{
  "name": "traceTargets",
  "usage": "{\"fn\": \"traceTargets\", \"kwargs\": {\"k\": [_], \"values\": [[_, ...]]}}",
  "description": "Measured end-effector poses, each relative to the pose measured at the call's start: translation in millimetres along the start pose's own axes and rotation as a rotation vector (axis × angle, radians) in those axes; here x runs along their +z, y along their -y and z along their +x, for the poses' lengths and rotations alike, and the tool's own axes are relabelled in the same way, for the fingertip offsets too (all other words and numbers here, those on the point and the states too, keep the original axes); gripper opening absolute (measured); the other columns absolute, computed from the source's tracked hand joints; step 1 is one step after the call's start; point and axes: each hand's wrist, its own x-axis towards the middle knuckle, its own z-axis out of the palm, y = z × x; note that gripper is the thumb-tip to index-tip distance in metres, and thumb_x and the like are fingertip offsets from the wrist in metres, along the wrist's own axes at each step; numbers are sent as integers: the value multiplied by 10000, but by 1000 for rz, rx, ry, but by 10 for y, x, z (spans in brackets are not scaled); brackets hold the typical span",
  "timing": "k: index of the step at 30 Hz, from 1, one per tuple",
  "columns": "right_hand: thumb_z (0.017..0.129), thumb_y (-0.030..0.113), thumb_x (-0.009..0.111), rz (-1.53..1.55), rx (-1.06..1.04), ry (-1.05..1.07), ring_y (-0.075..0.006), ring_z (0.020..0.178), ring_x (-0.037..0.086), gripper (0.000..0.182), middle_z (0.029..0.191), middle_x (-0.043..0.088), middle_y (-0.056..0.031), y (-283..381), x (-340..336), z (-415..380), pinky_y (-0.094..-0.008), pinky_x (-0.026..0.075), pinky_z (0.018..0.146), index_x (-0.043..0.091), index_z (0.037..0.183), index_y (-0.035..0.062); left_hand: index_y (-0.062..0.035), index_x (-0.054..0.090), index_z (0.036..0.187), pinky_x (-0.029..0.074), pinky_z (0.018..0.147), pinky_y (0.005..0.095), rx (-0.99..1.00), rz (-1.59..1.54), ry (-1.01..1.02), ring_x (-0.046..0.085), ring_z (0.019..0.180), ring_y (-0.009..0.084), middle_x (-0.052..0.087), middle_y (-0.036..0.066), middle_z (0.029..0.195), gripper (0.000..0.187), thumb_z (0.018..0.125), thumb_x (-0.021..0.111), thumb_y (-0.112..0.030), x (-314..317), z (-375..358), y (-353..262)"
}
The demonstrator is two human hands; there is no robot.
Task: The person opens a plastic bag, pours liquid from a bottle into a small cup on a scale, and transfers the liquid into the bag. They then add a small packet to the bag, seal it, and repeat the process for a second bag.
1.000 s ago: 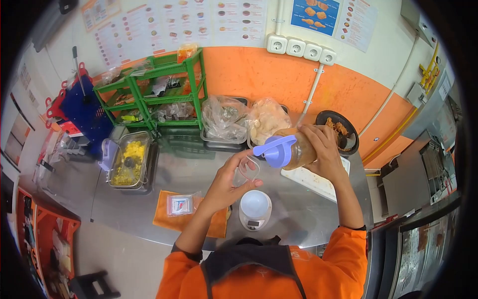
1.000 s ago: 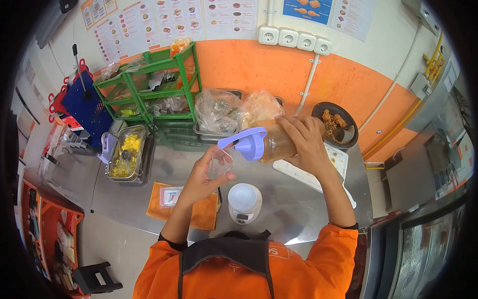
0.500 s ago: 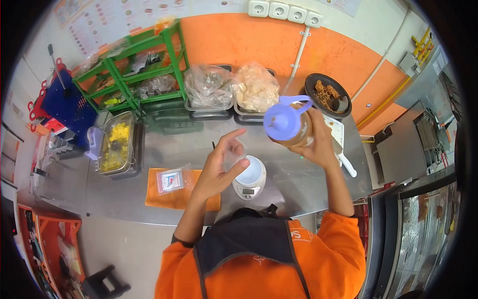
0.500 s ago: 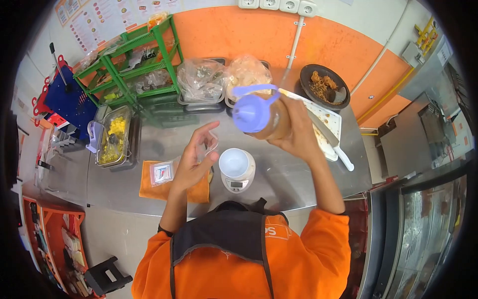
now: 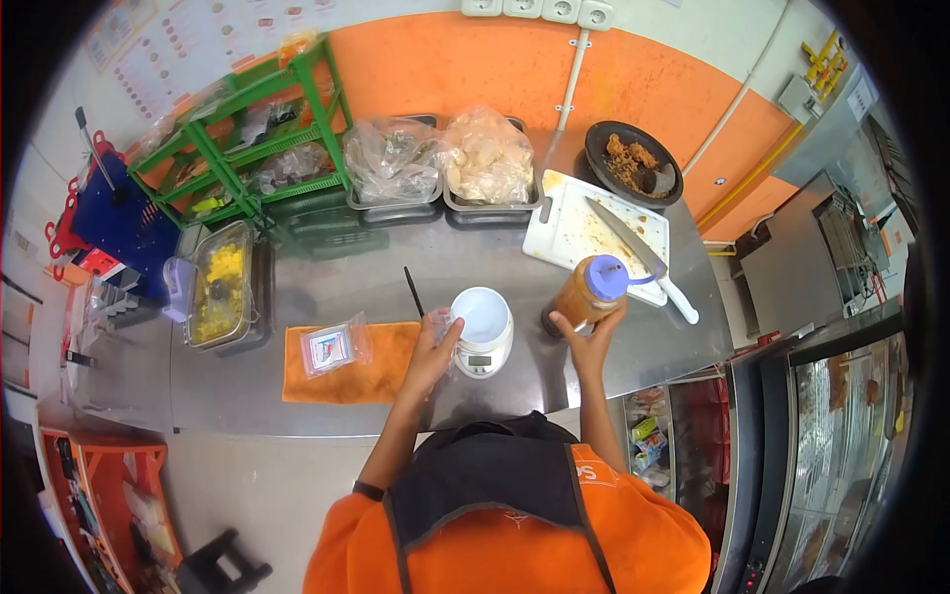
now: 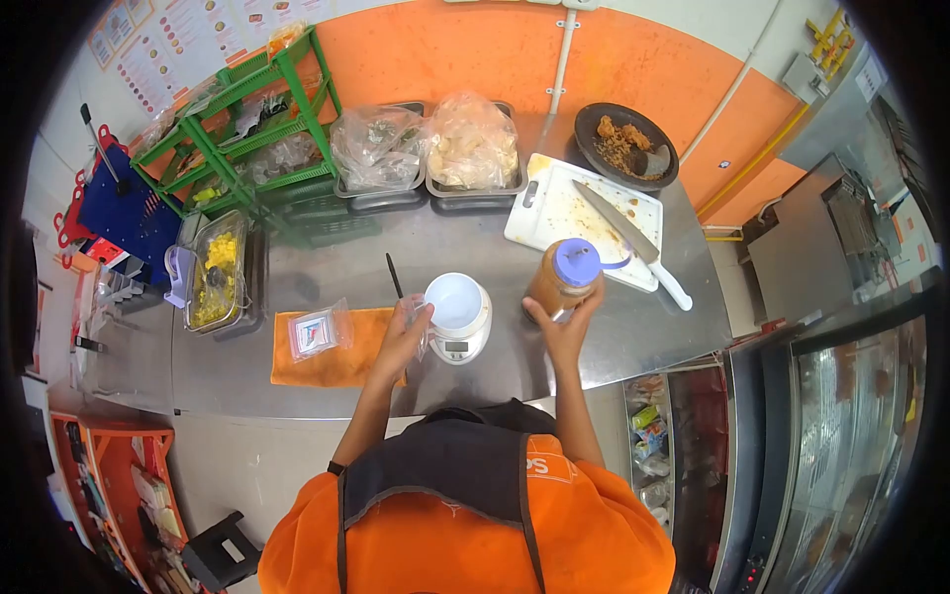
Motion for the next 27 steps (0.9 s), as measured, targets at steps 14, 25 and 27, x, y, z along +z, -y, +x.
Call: {"fn": "traceTargets", "kwargs": {"k": [14,25,27], "values": [[640,304,851,-573,494,655,-321,1140,450,802,1259,494,-90,-92,486,-877,-534,292,915,349,1237,119,-64,422,1267,476,768,287,6,-136,-154,580,968,139,552,60,1122,468,939,605,-344,-210,-202,42],[657,301,862,-319,332,738,-187,958,511,906,1034,533,-57,-100,189,-838,-439,367,895,289,1315,53,-49,423,1314,489,825,310,137,-152,-209,593,983,163,569,81,1115,483,956,578,-333,-447,-631,151],[693,261,842,-56,391,729,-155,897,500,832,956,528,-41,-341,105,-831,-369,393,854,315,1297,38,-44,431,1302,489,788,285,96,-210,-211,579,930,140,565,68,1077,459,958,580,-308,-396,-736,111]]}}
